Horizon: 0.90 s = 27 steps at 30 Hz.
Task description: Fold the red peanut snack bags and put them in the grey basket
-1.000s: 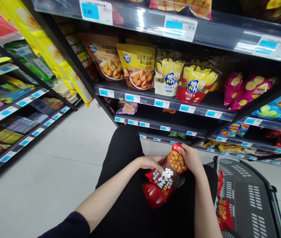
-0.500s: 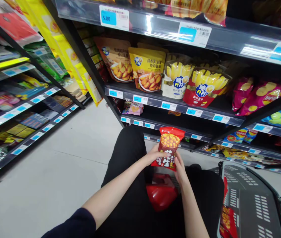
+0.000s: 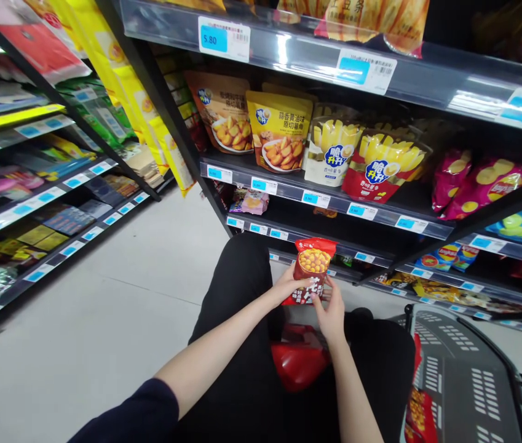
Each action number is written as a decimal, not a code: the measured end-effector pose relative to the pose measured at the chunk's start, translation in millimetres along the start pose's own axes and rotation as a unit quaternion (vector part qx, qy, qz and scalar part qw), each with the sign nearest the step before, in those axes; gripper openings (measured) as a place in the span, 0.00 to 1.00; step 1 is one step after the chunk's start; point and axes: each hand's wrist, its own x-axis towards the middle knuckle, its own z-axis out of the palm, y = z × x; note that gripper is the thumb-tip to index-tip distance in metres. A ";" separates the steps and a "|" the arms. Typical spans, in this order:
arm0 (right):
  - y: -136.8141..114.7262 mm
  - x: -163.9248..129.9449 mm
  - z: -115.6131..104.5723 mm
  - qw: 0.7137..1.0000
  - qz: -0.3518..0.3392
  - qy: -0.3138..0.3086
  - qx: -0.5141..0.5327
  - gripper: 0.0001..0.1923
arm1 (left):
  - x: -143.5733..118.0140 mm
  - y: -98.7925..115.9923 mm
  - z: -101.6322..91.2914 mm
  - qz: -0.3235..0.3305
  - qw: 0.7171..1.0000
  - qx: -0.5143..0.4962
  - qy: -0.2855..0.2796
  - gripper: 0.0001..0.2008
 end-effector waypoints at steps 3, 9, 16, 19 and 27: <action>-3.4 -4.8 5.6 0.999 -0.034 0.001 -0.015 0.33 | -5.6 -2.4 3.1 0.019 0.997 0.027 -0.066 0.32; 14.8 -5.1 10.3 0.967 0.031 -0.016 0.252 0.36 | -9.7 6.2 4.6 0.061 0.985 0.074 -0.144 0.23; 23.3 -13.7 8.1 0.910 0.137 -0.042 0.389 0.26 | -6.8 8.4 1.5 -0.009 0.987 0.000 -0.162 0.47; 21.3 -16.0 5.2 0.901 0.159 -0.083 0.394 0.26 | -7.7 6.0 0.0 -0.064 0.981 -0.011 -0.185 0.46; 12.1 -2.4 6.7 0.907 0.158 -0.058 0.385 0.28 | -1.4 -1.9 -0.6 0.010 0.986 0.129 -0.107 0.37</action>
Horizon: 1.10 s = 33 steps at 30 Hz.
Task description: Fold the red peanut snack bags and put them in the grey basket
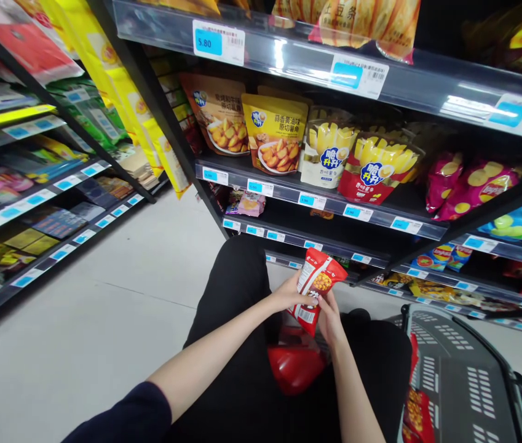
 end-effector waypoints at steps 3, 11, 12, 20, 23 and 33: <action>8.0 1.7 4.0 0.999 -0.017 0.025 0.013 0.32 | -0.4 -2.0 0.4 0.014 0.993 0.115 0.038 0.35; 20.1 9.1 2.3 0.996 -0.023 0.079 0.039 0.32 | -8.7 4.3 3.2 0.031 0.958 0.285 0.031 0.39; 19.3 10.3 2.7 0.995 -0.028 0.088 0.034 0.31 | -9.6 5.5 3.9 0.025 0.948 0.317 0.032 0.40; -14.7 13.0 -4.3 0.975 -0.086 0.204 0.005 0.21 | -17.3 6.6 9.6 0.041 0.861 0.507 0.008 0.43; -22.5 11.6 -8.6 0.968 -0.086 0.236 -0.017 0.19 | -18.7 3.8 10.8 0.097 0.844 0.527 0.014 0.43; -21.9 -13.5 20.6 0.884 -0.188 0.261 -0.340 0.21 | -13.4 5.5 10.6 0.254 0.781 0.563 0.093 0.17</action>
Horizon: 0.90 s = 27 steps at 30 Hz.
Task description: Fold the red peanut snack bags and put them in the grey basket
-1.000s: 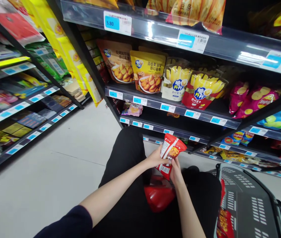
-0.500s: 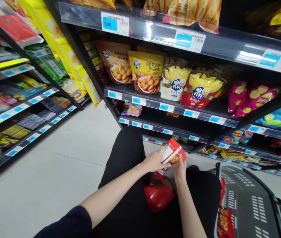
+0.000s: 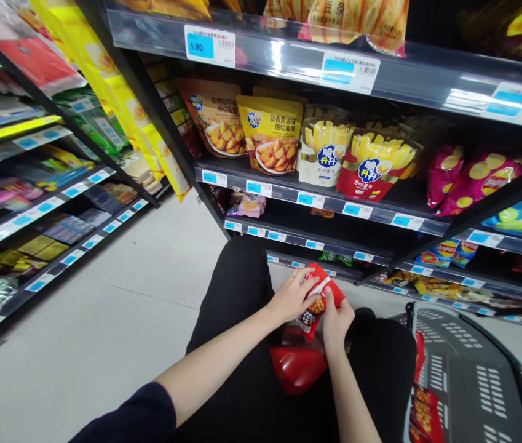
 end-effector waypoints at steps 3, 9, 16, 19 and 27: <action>-7.0 -4.0 -2.2 0.996 -0.057 -0.023 -0.056 0.20 | -1.5 1.5 5.1 0.016 0.999 0.040 0.007 0.14; -15.7 -7.0 -3.1 0.986 -0.096 -0.049 -0.127 0.21 | 0.0 6.0 3.1 0.059 0.981 0.178 -0.051 0.11; -10.0 -3.5 -2.2 0.985 -0.053 -0.074 -0.147 0.22 | 3.0 12.3 -0.7 0.033 0.966 0.216 -0.139 0.08; -10.0 0.2 -5.5 0.969 -0.063 -0.114 -0.209 0.21 | 0.0 13.8 1.8 0.034 0.960 0.222 -0.170 0.11; -3.3 8.5 -7.4 0.973 -0.046 -0.146 -0.175 0.20 | 2.6 5.2 6.7 0.002 0.987 0.135 -0.092 0.08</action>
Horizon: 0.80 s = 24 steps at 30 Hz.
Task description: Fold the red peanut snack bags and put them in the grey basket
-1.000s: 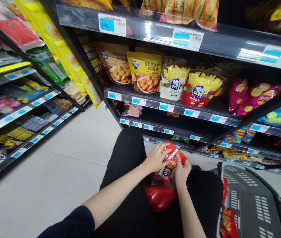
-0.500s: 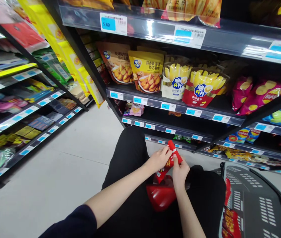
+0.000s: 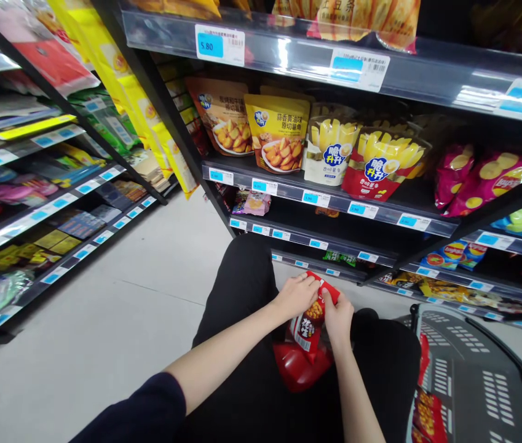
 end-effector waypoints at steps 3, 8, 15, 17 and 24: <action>-0.1 0.1 1.2 0.999 -0.007 -0.019 0.026 0.20 | 1.0 -2.7 0.3 -0.023 1.000 -0.006 0.008 0.10; -1.0 -1.6 0.0 0.999 -0.017 -0.028 0.020 0.18 | -1.7 -1.0 -2.4 0.018 0.999 0.031 -0.011 0.09; 1.6 -1.8 2.4 1.000 0.012 0.018 -0.021 0.18 | 0.5 0.9 -3.3 0.041 0.999 0.004 -0.035 0.07; 2.2 -1.5 3.8 0.999 0.030 0.036 -0.009 0.20 | 1.7 0.0 -1.6 0.035 0.999 -0.016 -0.014 0.07; 0.0 -5.4 13.0 0.986 0.087 0.066 0.122 0.19 | 2.5 -3.6 -1.3 0.024 0.998 -0.040 0.040 0.13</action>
